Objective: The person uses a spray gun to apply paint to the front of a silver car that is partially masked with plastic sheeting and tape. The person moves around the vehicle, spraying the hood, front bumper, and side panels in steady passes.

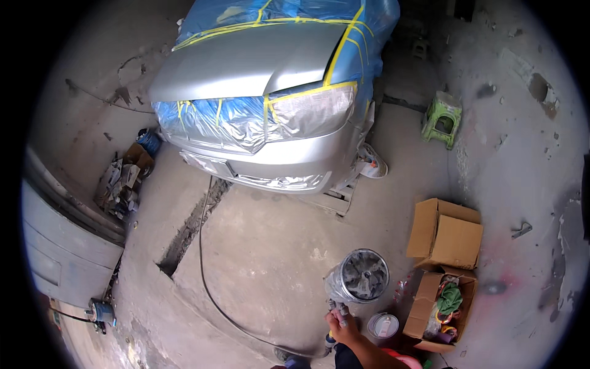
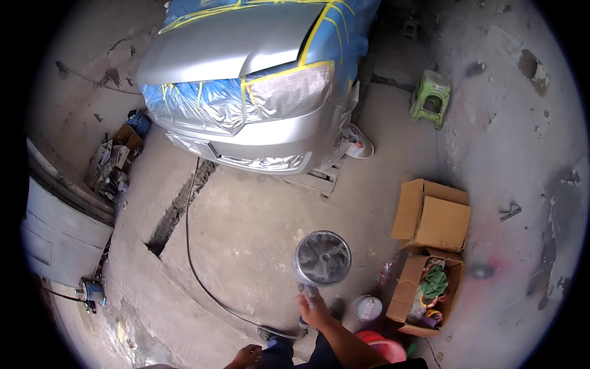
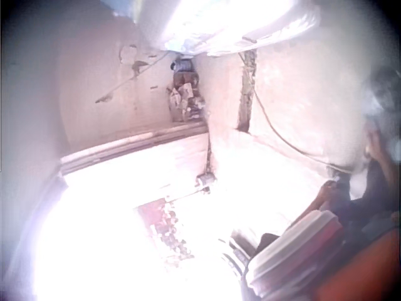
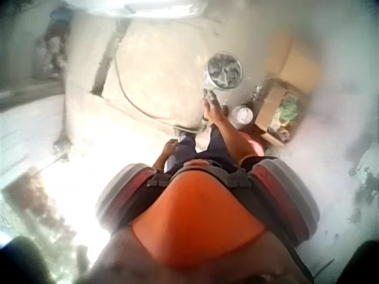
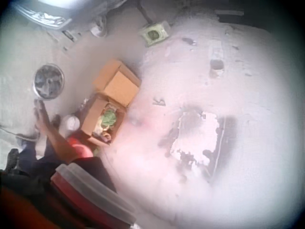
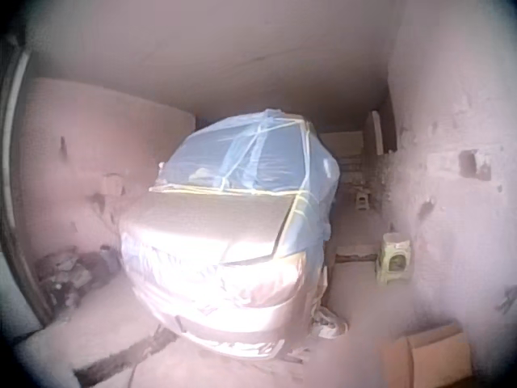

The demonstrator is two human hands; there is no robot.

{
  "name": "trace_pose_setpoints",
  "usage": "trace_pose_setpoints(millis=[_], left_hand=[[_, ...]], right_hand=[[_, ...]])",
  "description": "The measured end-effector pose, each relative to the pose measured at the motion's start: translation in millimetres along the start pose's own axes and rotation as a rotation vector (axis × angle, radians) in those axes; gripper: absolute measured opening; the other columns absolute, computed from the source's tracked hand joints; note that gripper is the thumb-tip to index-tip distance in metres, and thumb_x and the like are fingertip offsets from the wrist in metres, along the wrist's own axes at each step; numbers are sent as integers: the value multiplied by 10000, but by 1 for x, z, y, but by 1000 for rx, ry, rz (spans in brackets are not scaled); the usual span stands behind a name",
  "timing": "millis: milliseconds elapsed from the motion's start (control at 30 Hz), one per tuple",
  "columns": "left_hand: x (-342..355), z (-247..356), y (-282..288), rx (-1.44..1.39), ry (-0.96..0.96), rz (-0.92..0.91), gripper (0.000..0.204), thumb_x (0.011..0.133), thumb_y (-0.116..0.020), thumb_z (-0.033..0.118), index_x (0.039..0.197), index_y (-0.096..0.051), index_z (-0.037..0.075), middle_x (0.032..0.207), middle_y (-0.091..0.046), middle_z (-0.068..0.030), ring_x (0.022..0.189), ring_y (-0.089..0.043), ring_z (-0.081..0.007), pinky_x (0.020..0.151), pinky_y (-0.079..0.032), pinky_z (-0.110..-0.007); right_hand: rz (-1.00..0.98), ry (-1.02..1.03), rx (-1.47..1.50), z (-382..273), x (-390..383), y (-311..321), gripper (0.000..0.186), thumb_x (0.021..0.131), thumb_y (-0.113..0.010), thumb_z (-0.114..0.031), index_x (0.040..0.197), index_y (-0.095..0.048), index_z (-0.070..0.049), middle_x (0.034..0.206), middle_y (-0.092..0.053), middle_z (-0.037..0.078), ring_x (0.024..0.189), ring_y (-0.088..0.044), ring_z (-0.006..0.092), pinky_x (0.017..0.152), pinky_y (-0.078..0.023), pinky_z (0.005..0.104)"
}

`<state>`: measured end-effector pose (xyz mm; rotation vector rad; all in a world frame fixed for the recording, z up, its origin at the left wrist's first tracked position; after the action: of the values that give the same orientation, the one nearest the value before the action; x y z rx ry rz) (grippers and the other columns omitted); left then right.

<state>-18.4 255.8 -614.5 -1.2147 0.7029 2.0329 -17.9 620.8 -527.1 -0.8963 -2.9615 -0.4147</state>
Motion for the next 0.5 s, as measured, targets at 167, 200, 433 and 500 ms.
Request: trace_pose_setpoints(millis=[167, 200, 433, 500], left_hand=[[-53, 96, 124, -346, -383, 177, 354, 904, -535, 218, 1181, -514, -3, 1010, -619, -119, 882, -624, -217, 734, -502, -332], [-68, 103, 154, -469, -429, 198, 359, 906, -528, 218, 1193, -504, 4, 1017, -617, -122, 887, -620, -217, 729, -499, -326], [-175, 143, 309, -865, -813, 263, 505, 939, -411, 386, 1302, -415, 35, 1134, -581, -134, 1036, -557, -241, 862, -438, -390], [-191, 147, 335, -951, -867, 235, 580, 935, -385, 471, 1341, -381, 57, 1213, -547, -138, 1128, -504, -263, 946, -375, -430]], right_hand=[[-111, 67, 40, -157, 2, -62, 89, 872, -535, -103, 894, -564, -21, 652, -564, 55, 553, -544, 150, 524, -439, 279], [-165, 45, 66, -172, -3, -79, 100, 877, -523, -97, 937, -564, -29, 642, -557, 26, 544, -537, 115, 515, -436, 257], [-610, 70, 50, -283, -18, -184, 376, 865, -599, -128, 1229, -535, -56, 801, -648, 53, 687, -596, 124, 636, -482, 285], [-700, 95, -18, -307, -23, -206, 372, 868, -597, -139, 1228, -535, -68, 885, -656, 75, 757, -611, 148, 693, -488, 293]])
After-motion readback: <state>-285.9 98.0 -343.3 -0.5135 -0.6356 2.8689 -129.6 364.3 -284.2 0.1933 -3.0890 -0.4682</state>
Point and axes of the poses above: each hand's wrist, its own x-axis towards the middle knuckle, its own y-axis out of the back of the hand, z = x × y, the point moved 5 cm from there along x, towards the middle knuckle
